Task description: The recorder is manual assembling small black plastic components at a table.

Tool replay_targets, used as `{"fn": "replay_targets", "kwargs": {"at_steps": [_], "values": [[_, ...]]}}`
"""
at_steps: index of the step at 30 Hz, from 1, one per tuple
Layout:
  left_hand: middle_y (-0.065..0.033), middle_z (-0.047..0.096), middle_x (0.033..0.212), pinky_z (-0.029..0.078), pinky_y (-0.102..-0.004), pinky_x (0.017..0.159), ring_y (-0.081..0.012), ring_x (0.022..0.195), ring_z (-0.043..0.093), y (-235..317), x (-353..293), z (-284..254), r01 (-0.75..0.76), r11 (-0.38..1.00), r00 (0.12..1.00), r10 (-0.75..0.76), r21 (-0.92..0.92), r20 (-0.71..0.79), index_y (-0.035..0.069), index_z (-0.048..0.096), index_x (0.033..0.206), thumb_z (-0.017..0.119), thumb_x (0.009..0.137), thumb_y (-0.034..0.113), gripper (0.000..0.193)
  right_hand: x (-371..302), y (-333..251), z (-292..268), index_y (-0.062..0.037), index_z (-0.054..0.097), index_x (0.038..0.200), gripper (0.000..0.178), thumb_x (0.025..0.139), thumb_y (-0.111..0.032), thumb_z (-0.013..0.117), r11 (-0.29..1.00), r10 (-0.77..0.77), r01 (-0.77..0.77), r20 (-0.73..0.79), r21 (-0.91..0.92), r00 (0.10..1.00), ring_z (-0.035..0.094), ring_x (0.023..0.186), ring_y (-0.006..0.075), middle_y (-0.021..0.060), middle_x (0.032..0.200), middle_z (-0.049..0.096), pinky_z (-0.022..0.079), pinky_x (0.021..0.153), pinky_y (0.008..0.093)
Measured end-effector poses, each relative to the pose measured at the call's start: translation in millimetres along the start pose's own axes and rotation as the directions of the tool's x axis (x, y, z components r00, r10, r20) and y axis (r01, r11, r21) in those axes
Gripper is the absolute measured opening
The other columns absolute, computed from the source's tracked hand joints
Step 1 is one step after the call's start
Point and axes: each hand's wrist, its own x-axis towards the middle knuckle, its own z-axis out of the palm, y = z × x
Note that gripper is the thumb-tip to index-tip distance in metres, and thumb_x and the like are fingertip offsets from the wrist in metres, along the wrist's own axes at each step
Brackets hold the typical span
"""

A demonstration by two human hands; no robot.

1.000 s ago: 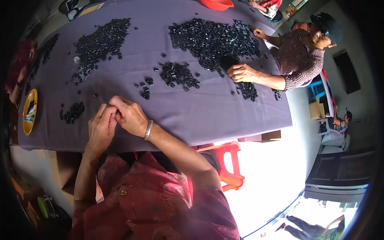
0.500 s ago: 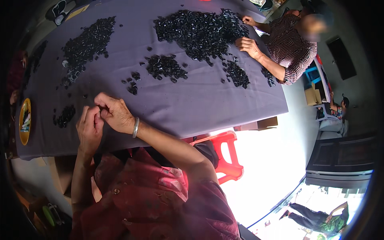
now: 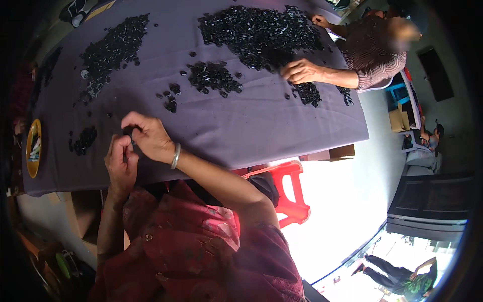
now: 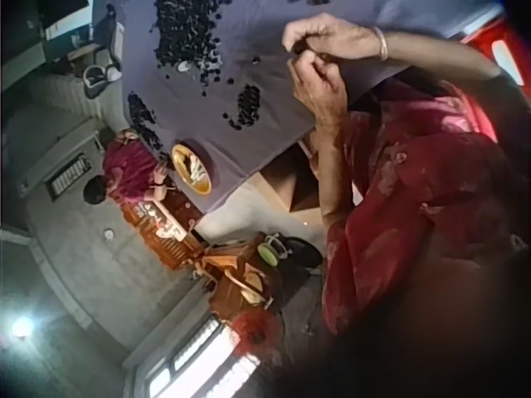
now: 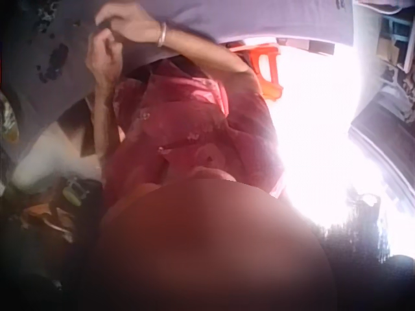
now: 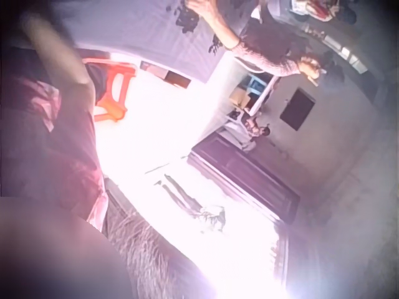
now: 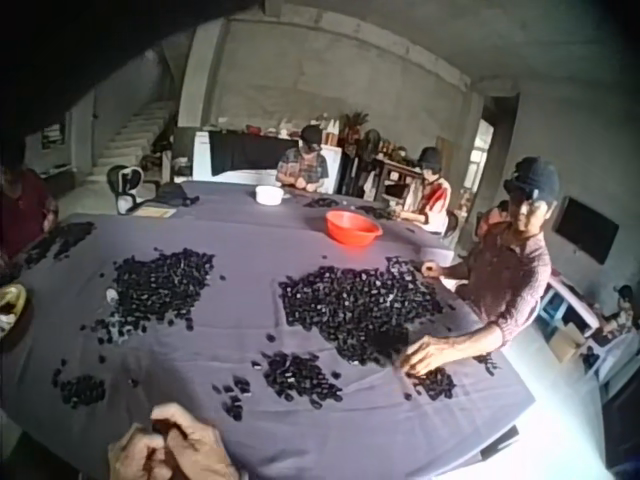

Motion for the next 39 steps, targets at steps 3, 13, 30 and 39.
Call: {"fn": "replay_targets", "kwargs": {"at_steps": [3, 13, 30, 39], "values": [[-0.0102, 0.048, 0.077, 0.042, -0.0342, 0.053, -0.0231, 0.060, 0.051, -2.0, 0.4, -0.5, -0.018, 1.000, 0.999, 0.018, 0.009, -0.046, 0.002, 0.052, 0.093, 0.052, 0.070, -0.011, 0.026, 4.5, -10.8, 1.4, -0.0090, 0.057, 0.110, 0.016, 0.095, -0.012, 0.055, 0.896, 0.093, -0.138, 0.126, 0.423, 0.988, 0.055, 0.078, 0.0062, -0.0050, 0.092, 0.058, 0.049, 0.072, 0.0237], [-0.0109, 0.053, 0.078, 0.045, -0.0363, 0.054, -0.0262, 0.062, 0.057, 6.4, 23.5, 0.4, 0.056, 0.998, 0.998, -0.055, -0.024, 0.034, 0.004, 0.053, 0.094, 0.057, 0.074, -0.006, 0.023, 4.3, -26.0, -15.6, -0.0090, 0.062, 0.099, 0.031, 0.070, -0.001, 0.069, 0.867, -0.067, -0.007, -0.129, -0.498, 0.989, 0.066, 0.070, 0.0307, 0.0108, 0.076, 0.065, 0.054, 0.062, 0.0356], [-0.0124, 0.057, 0.084, 0.049, -0.0385, 0.061, -0.0279, 0.070, 0.060, 24.1, -3.3, -26.5, 0.018, 0.999, 0.955, -0.008, -0.032, 0.296, 0.002, 0.055, 0.118, 0.069, 0.078, -0.001, 0.043, 8.0, -66.9, -80.2, -0.0031, 0.063, 0.098, 0.012, 0.087, -0.004, 0.058, 0.889, -0.313, 0.174, -0.285, -0.423, 0.906, 0.064, 0.081, 0.0132, 0.0051, 0.090, 0.067, 0.051, 0.074, 0.0265], [-0.0143, 0.053, 0.089, 0.047, -0.0352, 0.070, -0.0282, 0.078, 0.057, -17.4, -25.7, -39.3, 0.162, 0.985, 0.978, -0.167, 0.055, 0.124, -0.001, 0.054, 0.120, 0.065, 0.082, -0.004, 0.040, -49.3, -58.8, -310.7, -0.0024, 0.059, 0.114, 0.040, 0.085, -0.028, 0.067, 0.616, -0.508, -0.067, -0.461, -0.785, 0.728, 0.062, 0.094, 0.0169, 0.0072, 0.105, 0.066, 0.047, 0.085, 0.0323]]}}
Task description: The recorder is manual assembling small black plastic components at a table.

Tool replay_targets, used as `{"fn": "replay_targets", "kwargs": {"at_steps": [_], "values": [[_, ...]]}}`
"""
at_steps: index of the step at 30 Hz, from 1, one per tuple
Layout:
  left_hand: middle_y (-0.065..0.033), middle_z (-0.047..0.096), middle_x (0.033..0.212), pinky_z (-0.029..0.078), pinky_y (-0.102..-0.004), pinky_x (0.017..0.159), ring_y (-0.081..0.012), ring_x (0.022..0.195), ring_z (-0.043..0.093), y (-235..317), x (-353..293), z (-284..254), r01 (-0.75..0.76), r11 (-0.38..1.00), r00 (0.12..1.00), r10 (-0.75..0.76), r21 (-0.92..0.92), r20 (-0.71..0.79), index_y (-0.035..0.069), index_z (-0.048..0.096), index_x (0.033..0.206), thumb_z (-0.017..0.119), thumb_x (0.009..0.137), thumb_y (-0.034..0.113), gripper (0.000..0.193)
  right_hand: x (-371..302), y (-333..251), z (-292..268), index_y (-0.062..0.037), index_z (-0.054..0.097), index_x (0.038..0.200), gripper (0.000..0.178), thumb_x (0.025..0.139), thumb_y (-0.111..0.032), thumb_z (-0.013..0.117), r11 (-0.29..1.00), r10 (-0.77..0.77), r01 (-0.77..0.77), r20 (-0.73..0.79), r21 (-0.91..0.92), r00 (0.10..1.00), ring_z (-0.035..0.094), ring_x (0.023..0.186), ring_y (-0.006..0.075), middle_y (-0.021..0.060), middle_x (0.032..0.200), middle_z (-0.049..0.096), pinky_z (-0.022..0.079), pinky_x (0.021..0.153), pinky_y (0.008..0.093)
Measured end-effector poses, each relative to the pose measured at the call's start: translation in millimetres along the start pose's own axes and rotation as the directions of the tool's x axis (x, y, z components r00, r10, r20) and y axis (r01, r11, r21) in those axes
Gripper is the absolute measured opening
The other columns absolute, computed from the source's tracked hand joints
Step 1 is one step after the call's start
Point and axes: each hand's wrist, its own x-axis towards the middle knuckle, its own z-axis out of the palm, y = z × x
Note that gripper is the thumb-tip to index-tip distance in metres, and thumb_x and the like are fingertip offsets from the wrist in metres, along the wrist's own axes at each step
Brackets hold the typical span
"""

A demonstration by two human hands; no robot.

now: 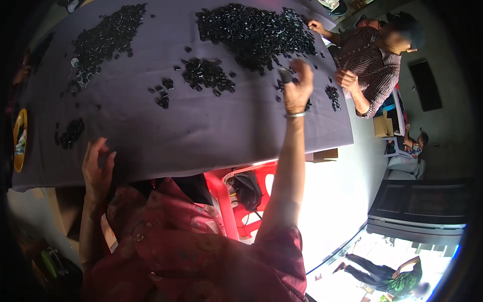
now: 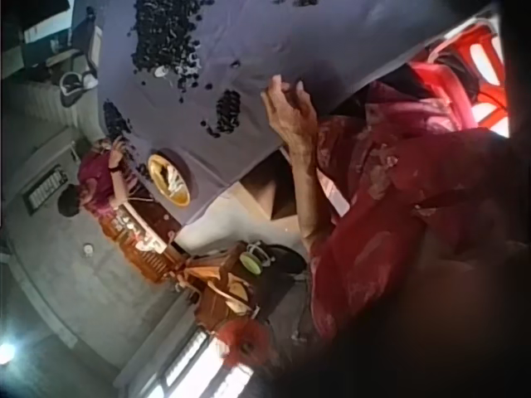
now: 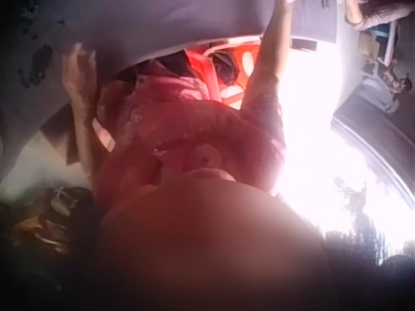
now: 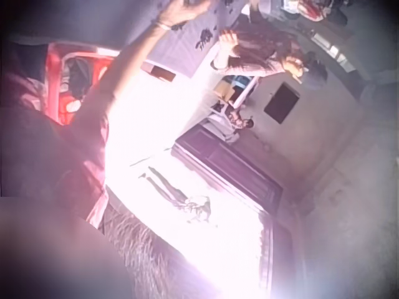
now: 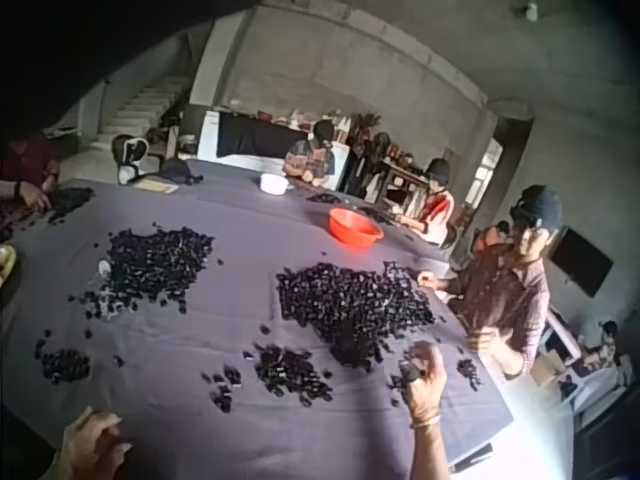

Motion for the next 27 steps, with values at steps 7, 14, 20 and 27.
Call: {"fn": "replay_targets", "kwargs": {"at_steps": [7, 14, 20, 27], "values": [[-0.0130, 0.052, 0.088, 0.047, -0.0335, 0.071, -0.0254, 0.078, 0.055, -22.3, -8.3, -3.2, 0.032, 0.998, 0.998, -0.029, 0.045, -0.064, -0.002, 0.053, 0.119, 0.063, 0.081, -0.010, 0.041, -18.5, 112.3, -76.7, -0.0111, 0.054, 0.128, 0.068, 0.076, -0.051, 0.073, 0.851, 0.142, -0.044, 0.149, -0.524, 0.979, 0.055, 0.105, 0.0324, 0.0115, 0.115, 0.061, 0.042, 0.094, 0.0425], [-0.0101, 0.052, 0.087, 0.047, -0.0299, 0.069, -0.0204, 0.075, 0.054, -22.4, -3.4, 5.0, 0.086, 0.996, 0.994, -0.085, 0.014, -0.073, -0.001, 0.054, 0.118, 0.063, 0.081, -0.011, 0.040, -15.0, 98.1, -54.1, -0.0147, 0.061, 0.121, 0.058, 0.075, -0.048, 0.073, 0.785, 0.131, 0.142, 0.386, -0.603, 0.913, 0.054, 0.103, 0.0321, 0.0084, 0.114, 0.061, 0.043, 0.091, 0.0401], [-0.0072, 0.050, 0.085, 0.045, -0.0279, 0.068, -0.0171, 0.074, 0.050, -26.1, -3.3, 9.2, 0.085, 0.996, 0.991, -0.083, 0.015, -0.101, -0.001, 0.056, 0.115, 0.062, 0.082, -0.009, 0.035, -15.7, 77.4, -42.9, -0.0125, 0.065, 0.115, 0.050, 0.075, -0.041, 0.075, 0.824, 0.051, 0.216, 0.448, -0.524, 0.893, 0.054, 0.104, 0.0297, 0.0075, 0.114, 0.062, 0.041, 0.092, 0.0384], [-0.0102, 0.051, 0.088, 0.048, -0.0320, 0.069, -0.0220, 0.075, 0.054, -28.7, -5.9, 10.6, 0.102, 0.994, 0.990, -0.099, 0.025, -0.095, 0.000, 0.055, 0.118, 0.064, 0.079, -0.010, 0.041, -25.5, 47.2, -30.2, -0.0105, 0.063, 0.117, 0.041, 0.079, -0.026, 0.069, 0.853, -0.019, 0.294, 0.539, -0.431, 0.842, 0.054, 0.105, 0.0296, 0.0078, 0.117, 0.062, 0.040, 0.094, 0.0374]]}}
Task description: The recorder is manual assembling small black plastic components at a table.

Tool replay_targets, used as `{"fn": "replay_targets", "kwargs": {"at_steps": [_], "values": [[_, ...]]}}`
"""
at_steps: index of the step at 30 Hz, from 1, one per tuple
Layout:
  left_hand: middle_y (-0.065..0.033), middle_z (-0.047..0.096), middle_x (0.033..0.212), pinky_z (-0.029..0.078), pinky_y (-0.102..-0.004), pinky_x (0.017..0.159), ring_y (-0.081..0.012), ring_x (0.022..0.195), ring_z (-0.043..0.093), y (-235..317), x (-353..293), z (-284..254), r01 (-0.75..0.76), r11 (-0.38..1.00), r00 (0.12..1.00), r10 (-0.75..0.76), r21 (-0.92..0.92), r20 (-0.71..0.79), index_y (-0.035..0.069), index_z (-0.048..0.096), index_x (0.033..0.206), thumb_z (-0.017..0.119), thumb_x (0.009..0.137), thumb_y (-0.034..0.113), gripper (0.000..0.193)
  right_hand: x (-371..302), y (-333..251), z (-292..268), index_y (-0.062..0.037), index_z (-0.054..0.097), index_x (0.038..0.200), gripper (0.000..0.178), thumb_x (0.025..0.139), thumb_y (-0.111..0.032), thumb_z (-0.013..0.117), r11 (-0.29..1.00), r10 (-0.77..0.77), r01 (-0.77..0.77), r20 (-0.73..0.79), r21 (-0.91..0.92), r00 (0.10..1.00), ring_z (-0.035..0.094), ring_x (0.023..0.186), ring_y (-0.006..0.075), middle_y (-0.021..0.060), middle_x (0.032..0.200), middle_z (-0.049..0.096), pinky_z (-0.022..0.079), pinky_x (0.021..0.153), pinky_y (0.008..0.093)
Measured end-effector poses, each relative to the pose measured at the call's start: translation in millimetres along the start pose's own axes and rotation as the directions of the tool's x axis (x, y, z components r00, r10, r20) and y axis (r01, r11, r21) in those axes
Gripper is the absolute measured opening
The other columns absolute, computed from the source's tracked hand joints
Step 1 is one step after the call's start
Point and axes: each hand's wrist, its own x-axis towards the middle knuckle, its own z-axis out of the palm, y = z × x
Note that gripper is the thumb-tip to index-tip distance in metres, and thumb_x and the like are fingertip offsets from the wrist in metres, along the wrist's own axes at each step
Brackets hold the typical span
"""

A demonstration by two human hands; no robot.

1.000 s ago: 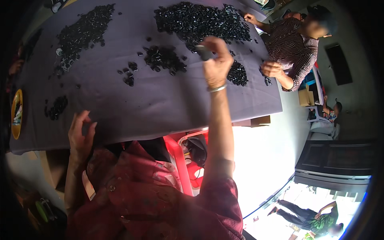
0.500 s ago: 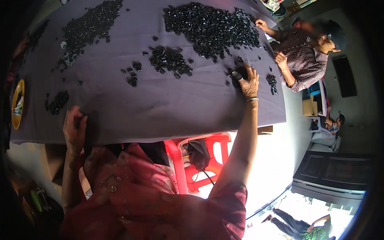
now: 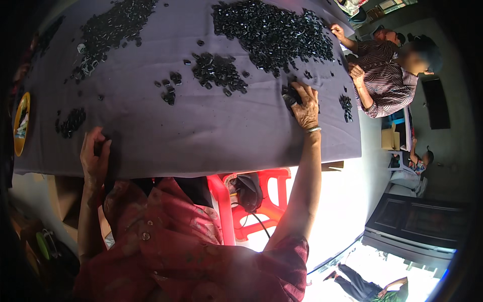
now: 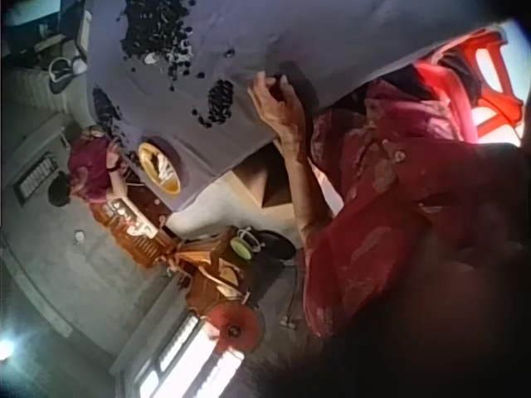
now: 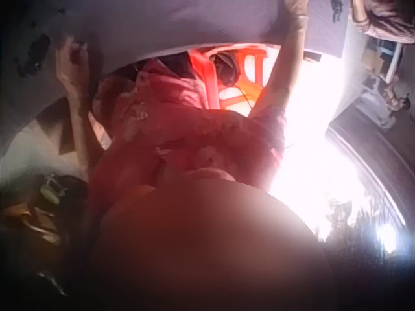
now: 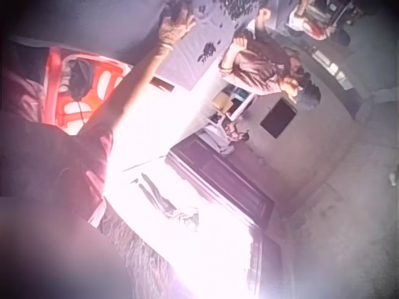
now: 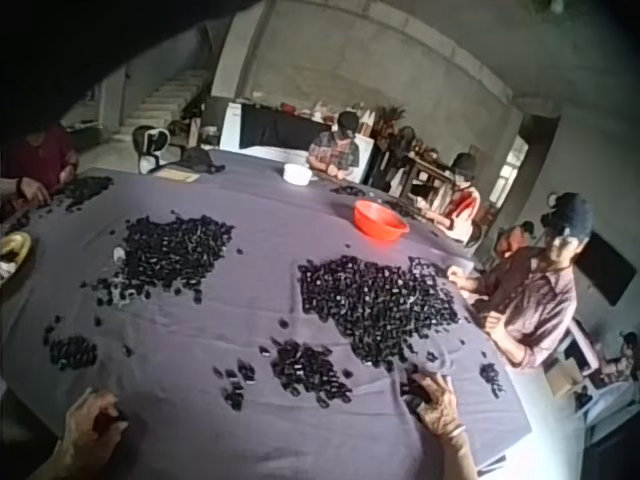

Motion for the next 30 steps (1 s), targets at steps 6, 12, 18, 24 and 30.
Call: {"fn": "replay_targets", "kwargs": {"at_steps": [6, 12, 18, 24, 30], "values": [[-0.0154, 0.052, 0.105, 0.047, -0.0391, 0.077, -0.0315, 0.091, 0.055, -1.5, -2.5, -7.1, -0.170, 0.970, 0.984, 0.159, 0.172, 0.075, 0.002, 0.055, 0.118, 0.066, 0.077, -0.007, 0.043, -0.5, -26.3, -4.0, -0.0082, 0.063, 0.118, 0.039, 0.081, -0.019, 0.066, 0.997, -0.037, 0.035, 0.031, 0.065, 0.999, 0.054, 0.107, 0.0319, 0.0100, 0.121, 0.061, 0.043, 0.095, 0.0370], [-0.0165, 0.052, 0.109, 0.046, -0.0427, 0.080, -0.0351, 0.096, 0.054, -8.2, -6.9, -14.5, -0.148, 0.938, 0.989, 0.134, 0.313, 0.067, 0.004, 0.057, 0.111, 0.069, 0.076, -0.003, 0.038, -0.3, -50.6, -2.6, -0.0086, 0.063, 0.118, 0.041, 0.080, -0.023, 0.071, 0.985, -0.091, 0.085, 0.038, 0.151, 0.995, 0.053, 0.107, 0.0314, 0.0093, 0.121, 0.061, 0.044, 0.094, 0.0370], [-0.0156, 0.052, 0.109, 0.046, -0.0431, 0.081, -0.0357, 0.096, 0.053, -12.8, -11.4, -18.0, -0.137, 0.940, 0.990, 0.129, 0.314, 0.049, 0.005, 0.057, 0.108, 0.070, 0.077, 0.001, 0.034, 4.8, -86.6, 2.1, -0.0076, 0.064, 0.116, 0.042, 0.079, -0.027, 0.072, 0.956, -0.191, 0.171, 0.066, 0.237, 0.979, 0.052, 0.106, 0.0328, 0.0107, 0.121, 0.060, 0.044, 0.093, 0.0380], [-0.0152, 0.052, 0.109, 0.045, -0.0435, 0.080, -0.0360, 0.095, 0.053, -10.5, -8.9, -17.5, -0.125, 0.944, 0.992, 0.114, 0.306, 0.053, 0.005, 0.058, 0.108, 0.070, 0.077, 0.003, 0.033, 6.1, -107.9, 4.3, -0.0078, 0.065, 0.112, 0.040, 0.078, -0.028, 0.073, 0.929, -0.268, 0.232, 0.093, 0.288, 0.959, 0.052, 0.105, 0.0326, 0.0107, 0.119, 0.060, 0.046, 0.090, 0.0383], [-0.0152, 0.052, 0.109, 0.044, -0.0438, 0.082, -0.0366, 0.096, 0.052, -10.9, -9.9, -18.1, -0.114, 0.951, 0.993, 0.102, 0.289, 0.058, 0.005, 0.058, 0.108, 0.069, 0.078, 0.003, 0.033, 4.2, -131.5, 9.2, -0.0076, 0.066, 0.109, 0.041, 0.074, -0.027, 0.076, 0.901, -0.299, 0.249, 0.092, 0.356, 0.950, 0.053, 0.104, 0.0323, 0.0106, 0.115, 0.060, 0.046, 0.090, 0.0386]]}}
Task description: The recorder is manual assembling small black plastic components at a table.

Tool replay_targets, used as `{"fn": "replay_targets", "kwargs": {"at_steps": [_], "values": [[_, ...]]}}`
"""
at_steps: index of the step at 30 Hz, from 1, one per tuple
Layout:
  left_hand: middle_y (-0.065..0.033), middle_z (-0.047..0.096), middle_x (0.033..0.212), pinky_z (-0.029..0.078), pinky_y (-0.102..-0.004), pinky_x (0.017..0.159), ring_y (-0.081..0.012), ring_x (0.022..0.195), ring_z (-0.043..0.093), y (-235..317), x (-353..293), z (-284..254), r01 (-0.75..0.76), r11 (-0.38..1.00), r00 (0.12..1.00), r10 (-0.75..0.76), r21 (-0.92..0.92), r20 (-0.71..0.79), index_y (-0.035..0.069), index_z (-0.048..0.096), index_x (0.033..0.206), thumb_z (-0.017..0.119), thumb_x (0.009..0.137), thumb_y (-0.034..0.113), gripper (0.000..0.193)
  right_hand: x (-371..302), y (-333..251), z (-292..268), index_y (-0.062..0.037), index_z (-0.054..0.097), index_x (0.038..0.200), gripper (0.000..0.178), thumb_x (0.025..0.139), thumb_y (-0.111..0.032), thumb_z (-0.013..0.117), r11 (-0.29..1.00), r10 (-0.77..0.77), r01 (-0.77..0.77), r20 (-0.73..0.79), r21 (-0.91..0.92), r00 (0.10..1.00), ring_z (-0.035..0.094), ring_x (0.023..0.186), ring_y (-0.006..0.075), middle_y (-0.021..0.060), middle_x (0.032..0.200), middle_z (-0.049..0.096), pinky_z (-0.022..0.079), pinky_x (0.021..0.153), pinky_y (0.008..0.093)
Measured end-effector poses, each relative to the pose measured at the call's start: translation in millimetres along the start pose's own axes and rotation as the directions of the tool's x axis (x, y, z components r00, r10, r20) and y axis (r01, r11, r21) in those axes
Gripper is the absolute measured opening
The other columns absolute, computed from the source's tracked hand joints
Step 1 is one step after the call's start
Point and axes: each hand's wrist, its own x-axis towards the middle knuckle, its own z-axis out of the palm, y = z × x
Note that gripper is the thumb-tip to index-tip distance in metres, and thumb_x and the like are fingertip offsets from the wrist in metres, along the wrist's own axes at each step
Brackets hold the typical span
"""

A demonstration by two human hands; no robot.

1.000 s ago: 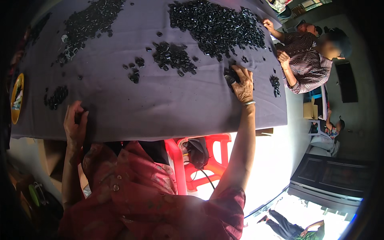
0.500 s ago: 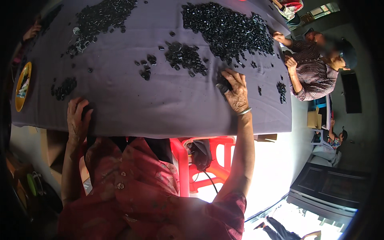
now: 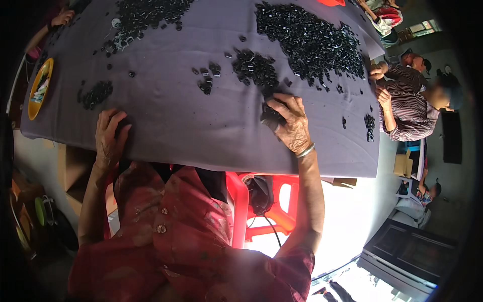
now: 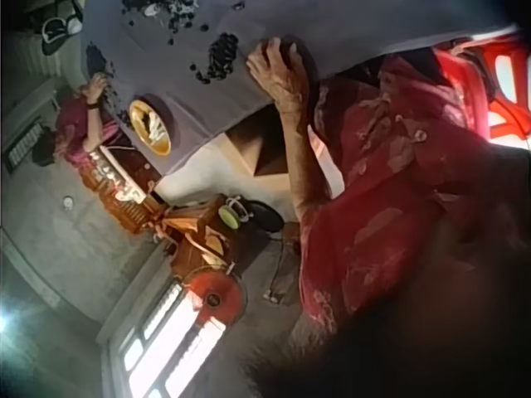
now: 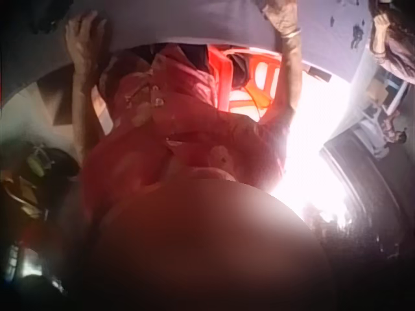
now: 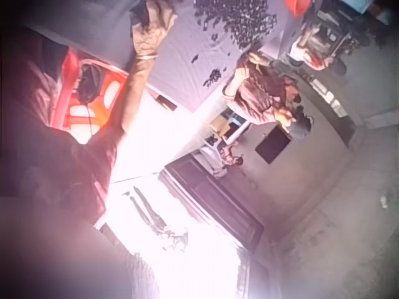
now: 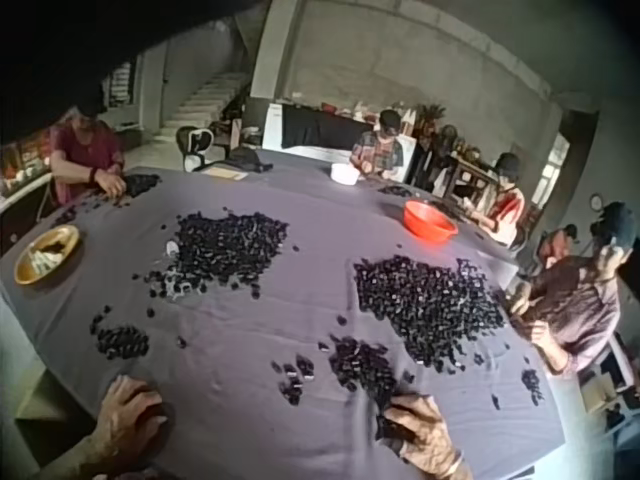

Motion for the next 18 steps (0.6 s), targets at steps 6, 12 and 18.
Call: {"fn": "replay_targets", "kwargs": {"at_steps": [6, 12, 18], "values": [[-0.0147, 0.053, 0.108, 0.044, -0.0425, 0.082, -0.0353, 0.095, 0.052, 2.3, 1.0, -1.8, 0.000, 1.000, 1.000, 0.000, 0.012, 0.001, 0.005, 0.058, 0.108, 0.069, 0.077, 0.004, 0.033, 10.3, -23.1, 15.4, -0.0069, 0.067, 0.107, 0.042, 0.073, -0.029, 0.078, 0.997, -0.058, 0.057, 0.023, 0.044, 0.998, 0.053, 0.103, 0.0317, 0.0106, 0.115, 0.060, 0.046, 0.090, 0.0381], [-0.0138, 0.054, 0.107, 0.044, -0.0419, 0.081, -0.0349, 0.095, 0.053, -0.4, 0.2, -0.9, -0.004, 1.000, 1.000, 0.004, 0.030, -0.003, 0.005, 0.059, 0.107, 0.070, 0.076, 0.005, 0.033, 24.6, -43.4, 31.6, -0.0064, 0.067, 0.106, 0.041, 0.073, -0.030, 0.077, 0.985, -0.148, 0.145, 0.017, 0.097, 0.989, 0.054, 0.102, 0.0321, 0.0127, 0.113, 0.060, 0.046, 0.090, 0.0397], [-0.0129, 0.054, 0.107, 0.043, -0.0412, 0.079, -0.0338, 0.093, 0.053, 0.6, -0.6, -2.3, 0.002, 0.999, 1.000, -0.002, 0.037, -0.008, 0.005, 0.060, 0.108, 0.070, 0.076, 0.005, 0.034, 39.3, -63.6, 47.0, -0.0063, 0.067, 0.105, 0.040, 0.072, -0.025, 0.078, 0.969, -0.203, 0.198, 0.017, 0.145, 0.979, 0.054, 0.102, 0.0318, 0.0122, 0.112, 0.060, 0.046, 0.089, 0.0402]]}}
